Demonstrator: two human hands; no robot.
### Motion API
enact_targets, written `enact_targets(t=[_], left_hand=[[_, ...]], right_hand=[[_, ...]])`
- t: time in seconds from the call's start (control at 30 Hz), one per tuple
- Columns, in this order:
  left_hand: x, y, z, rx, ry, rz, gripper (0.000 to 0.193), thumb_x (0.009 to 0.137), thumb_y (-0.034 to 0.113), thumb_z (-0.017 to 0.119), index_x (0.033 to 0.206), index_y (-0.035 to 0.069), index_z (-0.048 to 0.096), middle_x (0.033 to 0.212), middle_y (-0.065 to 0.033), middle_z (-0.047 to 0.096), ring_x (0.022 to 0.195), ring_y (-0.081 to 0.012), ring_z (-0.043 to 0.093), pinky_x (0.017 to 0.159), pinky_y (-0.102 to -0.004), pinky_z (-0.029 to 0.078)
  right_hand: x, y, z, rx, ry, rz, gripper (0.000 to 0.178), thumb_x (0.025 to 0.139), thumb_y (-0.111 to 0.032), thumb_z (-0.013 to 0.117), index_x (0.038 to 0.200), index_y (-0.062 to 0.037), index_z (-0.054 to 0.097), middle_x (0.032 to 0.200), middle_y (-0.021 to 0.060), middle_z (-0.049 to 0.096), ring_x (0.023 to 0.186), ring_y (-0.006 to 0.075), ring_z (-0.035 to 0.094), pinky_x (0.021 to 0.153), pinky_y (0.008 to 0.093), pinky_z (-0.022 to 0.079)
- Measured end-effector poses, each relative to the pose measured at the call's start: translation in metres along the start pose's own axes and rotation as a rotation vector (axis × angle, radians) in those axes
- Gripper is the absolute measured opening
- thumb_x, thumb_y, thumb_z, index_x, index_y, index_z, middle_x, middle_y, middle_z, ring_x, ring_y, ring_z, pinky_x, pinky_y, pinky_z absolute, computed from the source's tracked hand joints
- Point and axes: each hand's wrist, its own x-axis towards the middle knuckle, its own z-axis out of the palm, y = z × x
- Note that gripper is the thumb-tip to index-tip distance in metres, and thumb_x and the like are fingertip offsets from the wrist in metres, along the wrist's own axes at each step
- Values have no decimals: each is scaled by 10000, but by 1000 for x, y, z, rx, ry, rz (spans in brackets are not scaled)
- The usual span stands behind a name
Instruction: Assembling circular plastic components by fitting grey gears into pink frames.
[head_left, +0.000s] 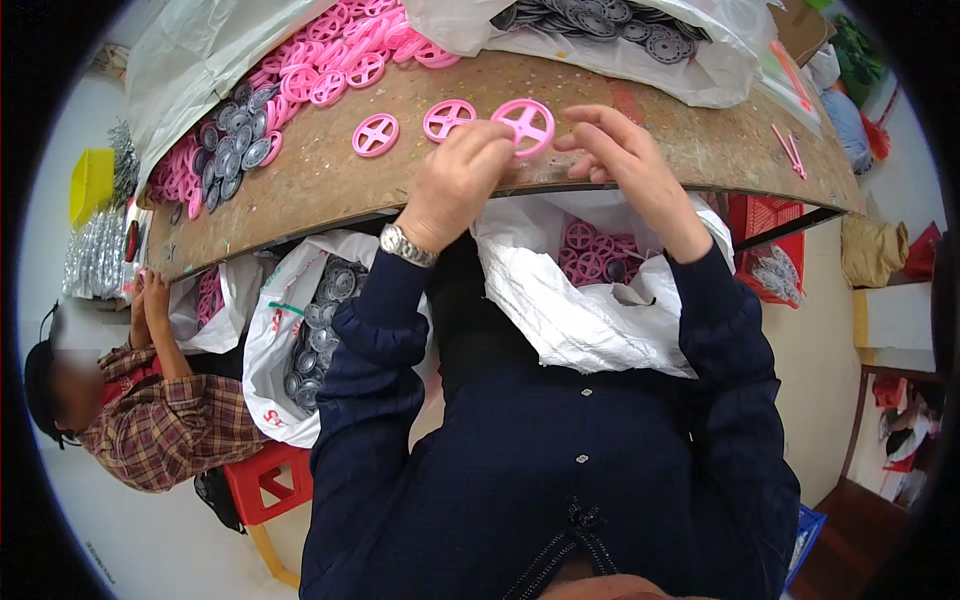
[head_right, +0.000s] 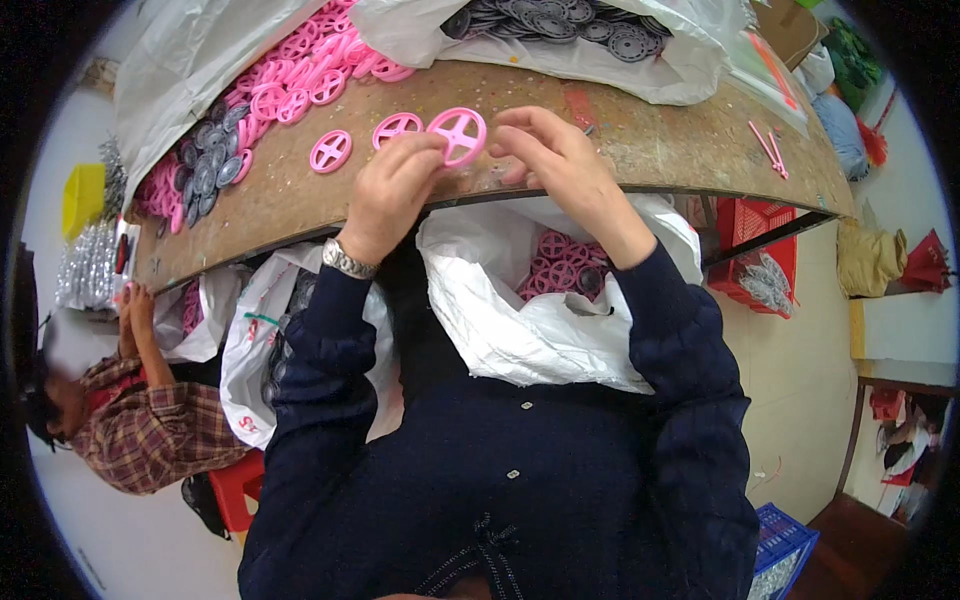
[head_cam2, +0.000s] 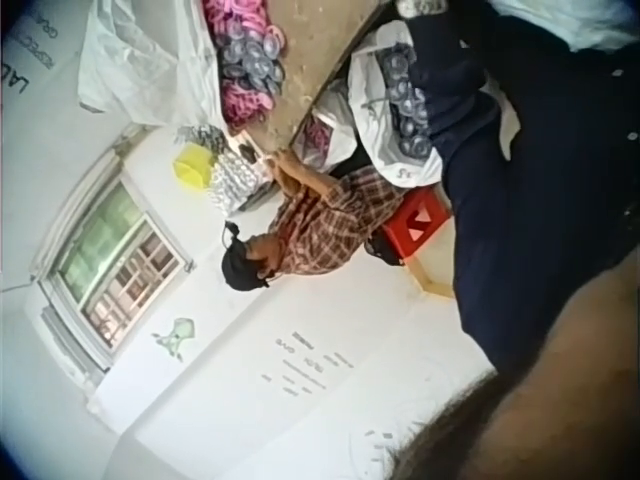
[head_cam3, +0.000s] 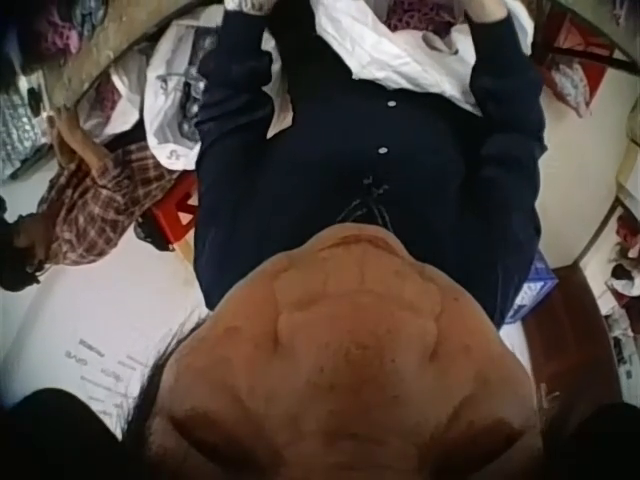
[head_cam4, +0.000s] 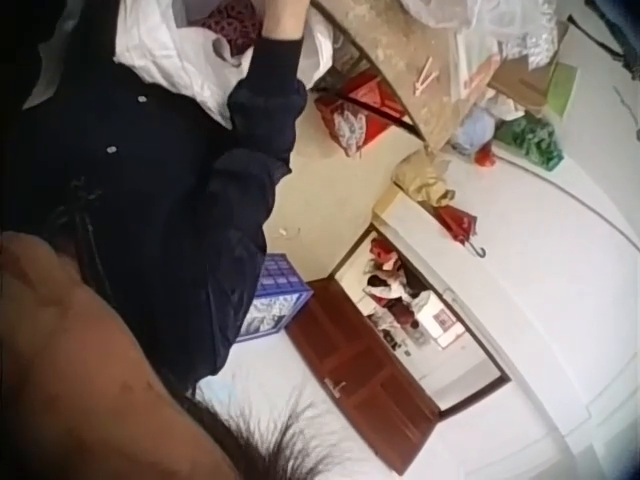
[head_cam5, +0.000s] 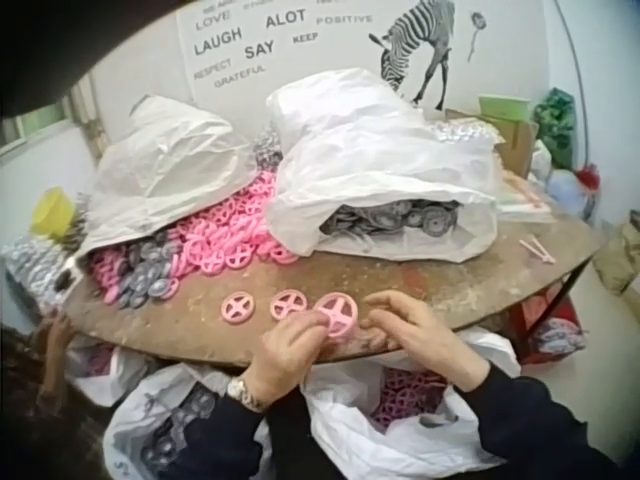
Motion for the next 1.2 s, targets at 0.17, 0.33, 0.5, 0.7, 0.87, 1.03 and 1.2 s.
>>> enact_targets(t=[0.17,0.33,0.5,0.7,0.87,1.03,1.2], left_hand=[[-1,16,7,-38,99,-52,331,781,53,718,1092,10,616,1167,-169,614,1044,-343,615,828,-375,537],[2,28,15,-520,308,-650,345,906,79,669,1216,-1,541,1118,-134,634,966,-203,648,713,-293,555],[-1,19,18,-1071,150,-947,221,974,119,605,1162,10,564,908,-47,667,637,-90,639,515,-196,490],[-6,6,28,-1066,228,-1000,202,983,90,568,1170,13,576,890,-40,671,637,-69,636,514,-181,484],[-7,7,31,-1036,195,-988,233,982,89,569,1202,9,569,900,-41,673,649,-69,640,518,-180,481],[-4,9,33,-1053,226,-989,247,979,75,566,1215,3,561,898,-39,667,648,-63,634,519,-178,474],[-7,8,35,-1047,227,-981,258,977,63,564,1226,-4,558,910,-38,663,658,-60,630,524,-176,466]], right_hand=[[26,9,13,40,-47,-54,352,966,-247,615,1242,-31,582,960,-6,671,773,42,585,678,178,444],[29,21,26,149,-33,-203,299,952,-180,642,1196,-16,592,970,-6,671,810,31,591,681,178,456],[36,24,26,-79,10,-284,218,961,-173,608,1107,-19,656,937,-8,671,790,63,587,687,219,486],[100,24,-34,-485,318,-390,251,924,-220,633,1057,-14,689,871,63,695,760,135,632,696,272,499],[163,32,-89,-810,484,-474,347,891,-312,655,1063,-13,701,944,171,703,874,286,674,781,363,514],[204,41,-117,-991,554,-403,457,872,-415,657,1114,-29,694,1080,207,691,1012,383,644,869,428,497],[212,42,-114,-1058,521,-317,502,818,-435,709,1085,-9,702,1035,220,700,995,383,653,864,424,504]])
